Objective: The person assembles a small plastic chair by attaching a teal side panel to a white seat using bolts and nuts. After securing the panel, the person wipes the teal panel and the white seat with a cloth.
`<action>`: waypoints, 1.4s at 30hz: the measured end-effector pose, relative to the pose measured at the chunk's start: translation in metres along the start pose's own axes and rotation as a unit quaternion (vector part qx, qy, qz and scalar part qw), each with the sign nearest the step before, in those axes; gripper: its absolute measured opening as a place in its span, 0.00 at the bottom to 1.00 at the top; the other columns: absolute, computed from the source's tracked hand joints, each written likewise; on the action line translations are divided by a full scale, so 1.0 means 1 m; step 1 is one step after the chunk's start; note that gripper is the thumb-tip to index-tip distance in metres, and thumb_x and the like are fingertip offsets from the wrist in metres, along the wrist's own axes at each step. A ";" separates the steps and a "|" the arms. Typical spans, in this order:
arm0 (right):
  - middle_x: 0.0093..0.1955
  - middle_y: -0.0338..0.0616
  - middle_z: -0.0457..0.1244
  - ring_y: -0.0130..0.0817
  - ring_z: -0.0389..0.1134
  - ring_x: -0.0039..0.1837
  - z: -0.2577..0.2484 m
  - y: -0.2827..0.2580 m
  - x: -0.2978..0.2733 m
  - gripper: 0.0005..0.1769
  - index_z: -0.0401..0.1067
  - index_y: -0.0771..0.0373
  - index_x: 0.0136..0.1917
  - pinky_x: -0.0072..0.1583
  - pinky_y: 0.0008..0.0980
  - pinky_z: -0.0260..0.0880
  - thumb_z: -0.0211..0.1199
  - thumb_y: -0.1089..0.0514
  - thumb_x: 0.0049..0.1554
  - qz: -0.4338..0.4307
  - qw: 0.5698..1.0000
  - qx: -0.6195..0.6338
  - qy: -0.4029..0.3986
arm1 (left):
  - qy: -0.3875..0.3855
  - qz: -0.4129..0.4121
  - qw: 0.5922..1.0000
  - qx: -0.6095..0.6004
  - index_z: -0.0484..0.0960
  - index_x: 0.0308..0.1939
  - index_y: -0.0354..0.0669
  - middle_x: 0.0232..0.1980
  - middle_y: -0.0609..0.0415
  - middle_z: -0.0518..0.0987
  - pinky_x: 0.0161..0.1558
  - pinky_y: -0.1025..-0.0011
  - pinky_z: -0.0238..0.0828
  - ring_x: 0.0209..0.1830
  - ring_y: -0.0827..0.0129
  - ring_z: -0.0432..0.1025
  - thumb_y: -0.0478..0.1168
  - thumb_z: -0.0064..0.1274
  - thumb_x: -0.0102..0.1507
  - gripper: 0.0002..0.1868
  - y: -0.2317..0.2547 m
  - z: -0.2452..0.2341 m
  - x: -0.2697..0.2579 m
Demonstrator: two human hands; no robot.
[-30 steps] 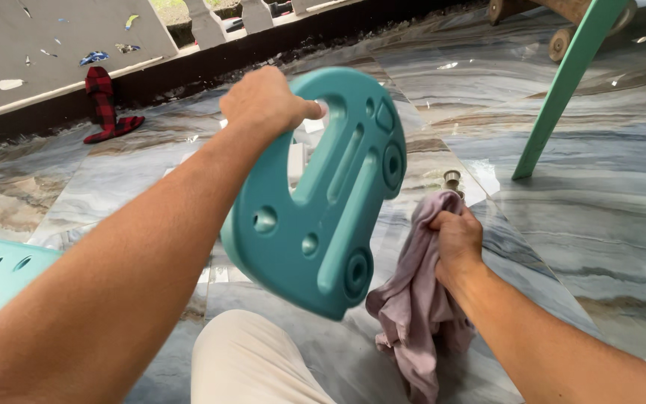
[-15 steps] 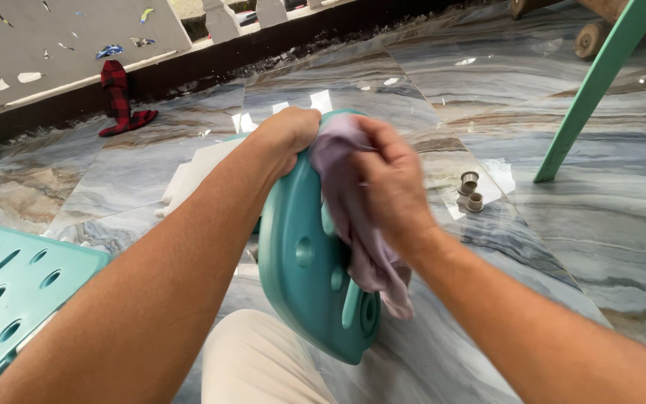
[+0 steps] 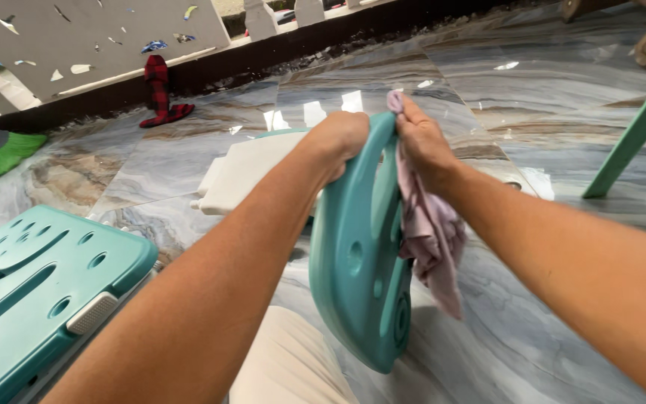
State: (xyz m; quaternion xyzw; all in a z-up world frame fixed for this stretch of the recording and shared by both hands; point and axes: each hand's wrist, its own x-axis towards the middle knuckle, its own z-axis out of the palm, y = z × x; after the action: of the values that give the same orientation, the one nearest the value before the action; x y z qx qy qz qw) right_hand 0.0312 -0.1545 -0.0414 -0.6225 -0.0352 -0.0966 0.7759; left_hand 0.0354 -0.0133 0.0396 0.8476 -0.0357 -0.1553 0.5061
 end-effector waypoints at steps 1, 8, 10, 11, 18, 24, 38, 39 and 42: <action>0.71 0.49 0.59 0.38 0.59 0.69 -0.011 0.002 0.008 0.30 0.53 0.50 0.81 0.72 0.36 0.58 0.39 0.59 0.67 0.005 0.999 -0.038 0.008 | 0.011 0.024 0.998 0.063 0.82 0.43 0.28 0.37 0.39 0.83 0.24 0.57 0.74 0.26 0.57 0.77 0.42 0.40 0.67 0.20 0.002 0.003 0.001; 0.65 0.44 0.65 0.31 0.66 0.59 -0.017 0.046 -0.007 0.33 0.56 0.54 0.79 0.63 0.33 0.67 0.40 0.68 0.62 0.004 0.999 -0.003 0.052 | 0.052 0.036 0.995 0.079 0.82 0.49 0.22 0.43 0.35 0.84 0.38 0.57 0.75 0.35 0.54 0.79 0.49 0.41 0.67 0.27 0.006 0.009 -0.001; 0.65 0.43 0.65 0.31 0.66 0.59 -0.011 0.063 -0.028 0.32 0.55 0.56 0.78 0.61 0.32 0.67 0.42 0.68 0.62 -0.048 0.996 -0.022 0.076 | 0.033 0.053 0.993 0.096 0.82 0.50 0.23 0.45 0.36 0.84 0.42 0.57 0.78 0.38 0.53 0.81 0.51 0.44 0.65 0.29 0.005 0.007 -0.002; 0.65 0.44 0.64 0.30 0.65 0.60 -0.008 0.068 -0.033 0.31 0.54 0.58 0.78 0.61 0.31 0.66 0.42 0.68 0.62 -0.088 0.992 -0.052 0.075 | 0.027 0.055 0.992 0.112 0.81 0.50 0.23 0.45 0.37 0.84 0.42 0.57 0.79 0.39 0.53 0.81 0.51 0.46 0.64 0.29 0.004 0.004 -0.002; 0.51 0.47 0.66 0.34 0.68 0.46 -0.034 0.060 0.007 0.19 0.62 0.62 0.68 0.47 0.36 0.72 0.47 0.65 0.64 0.140 0.979 -0.031 0.142 | 0.057 0.131 0.964 0.223 0.74 0.61 0.25 0.57 0.32 0.77 0.54 0.57 0.73 0.52 0.48 0.75 0.56 0.52 0.61 0.36 0.001 -0.005 0.004; 0.51 0.47 0.65 0.32 0.67 0.48 -0.032 0.084 0.010 0.22 0.59 0.63 0.68 0.48 0.33 0.69 0.55 0.63 0.61 0.017 0.989 0.008 0.144 | 0.022 0.062 0.976 0.208 0.73 0.64 0.28 0.58 0.32 0.81 0.52 0.54 0.77 0.52 0.46 0.81 0.55 0.47 0.60 0.36 -0.005 -0.020 0.006; 0.50 0.50 0.68 0.38 0.71 0.49 -0.042 0.083 0.039 0.12 0.66 0.70 0.58 0.53 0.33 0.76 0.49 0.64 0.63 0.152 0.975 0.149 0.057 | 0.078 0.077 0.957 0.269 0.80 0.56 0.30 0.52 0.34 0.82 0.53 0.59 0.74 0.49 0.49 0.79 0.54 0.47 0.59 0.32 -0.015 -0.034 0.003; 0.51 0.50 0.68 0.36 0.73 0.50 -0.038 0.083 0.030 0.11 0.67 0.70 0.58 0.54 0.31 0.78 0.49 0.66 0.63 0.138 0.964 0.209 0.087 | 0.078 0.082 0.954 0.278 0.80 0.55 0.30 0.52 0.34 0.82 0.53 0.59 0.73 0.49 0.49 0.78 0.54 0.48 0.59 0.31 -0.016 -0.033 0.005; 0.52 0.43 0.68 0.31 0.71 0.51 -0.009 0.092 0.001 0.14 0.66 0.61 0.57 0.53 0.29 0.75 0.56 0.71 0.59 -0.010 0.959 0.142 0.245 | 0.076 0.090 0.959 0.257 0.82 0.53 0.31 0.51 0.36 0.84 0.53 0.60 0.76 0.48 0.52 0.81 0.54 0.47 0.58 0.31 -0.020 -0.033 0.010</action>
State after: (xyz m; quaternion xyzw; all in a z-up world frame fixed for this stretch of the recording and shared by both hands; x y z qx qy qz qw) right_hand 0.0491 -0.1444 -0.1316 -0.4630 0.1364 -0.2477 0.8401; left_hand 0.0533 0.0223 0.0344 0.9518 -0.1118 -0.0300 0.2842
